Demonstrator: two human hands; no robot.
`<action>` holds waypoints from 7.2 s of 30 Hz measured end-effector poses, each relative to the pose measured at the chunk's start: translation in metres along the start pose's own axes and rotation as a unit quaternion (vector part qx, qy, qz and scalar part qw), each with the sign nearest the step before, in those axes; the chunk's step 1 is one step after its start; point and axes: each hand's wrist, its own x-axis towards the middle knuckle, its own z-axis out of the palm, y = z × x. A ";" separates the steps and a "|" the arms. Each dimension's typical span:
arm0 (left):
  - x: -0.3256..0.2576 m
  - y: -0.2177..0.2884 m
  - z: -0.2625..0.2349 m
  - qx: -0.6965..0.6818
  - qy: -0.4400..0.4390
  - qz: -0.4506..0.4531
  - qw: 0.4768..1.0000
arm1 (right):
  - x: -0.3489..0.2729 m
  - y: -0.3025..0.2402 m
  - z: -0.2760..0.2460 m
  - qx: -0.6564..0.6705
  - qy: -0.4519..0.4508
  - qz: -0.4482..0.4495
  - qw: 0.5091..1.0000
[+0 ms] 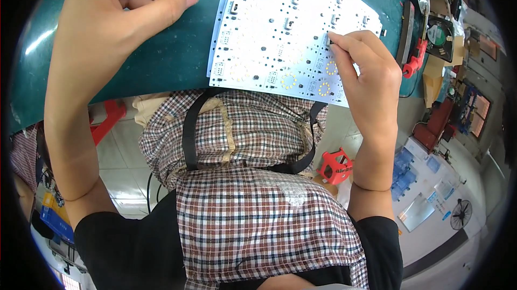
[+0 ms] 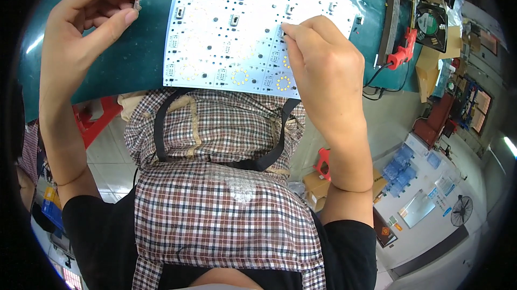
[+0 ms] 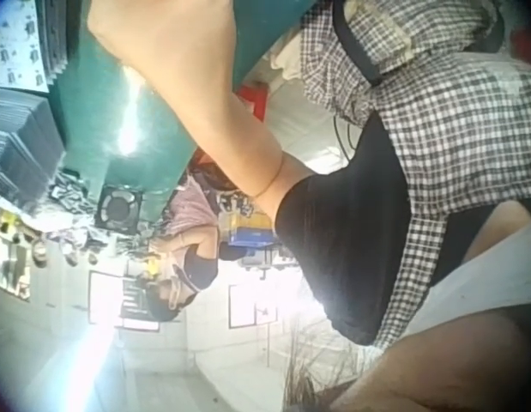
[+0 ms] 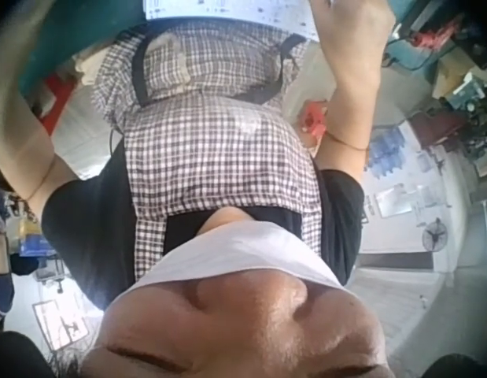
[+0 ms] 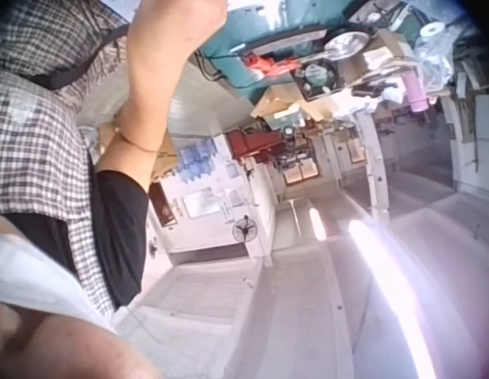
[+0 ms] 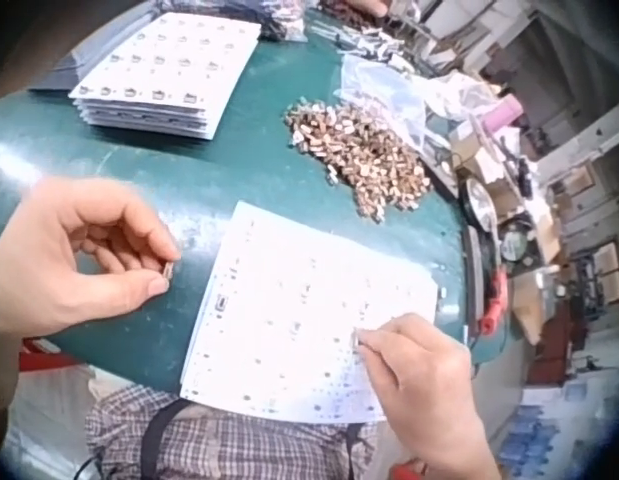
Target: Manually placing small electronic components onto LED circuit board panels at an assembly station.
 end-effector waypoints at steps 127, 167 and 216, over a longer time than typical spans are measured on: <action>0.097 0.018 0.029 0.204 -0.100 0.046 0.973 | -0.060 0.030 -0.009 0.332 0.040 0.242 0.911; 0.052 -0.004 -0.012 0.160 -0.070 -0.121 0.977 | -0.051 0.026 -0.014 0.070 -0.008 0.116 0.991; 0.003 0.034 0.031 0.068 -0.073 0.003 0.995 | 0.122 0.069 0.017 -0.019 0.061 0.128 0.990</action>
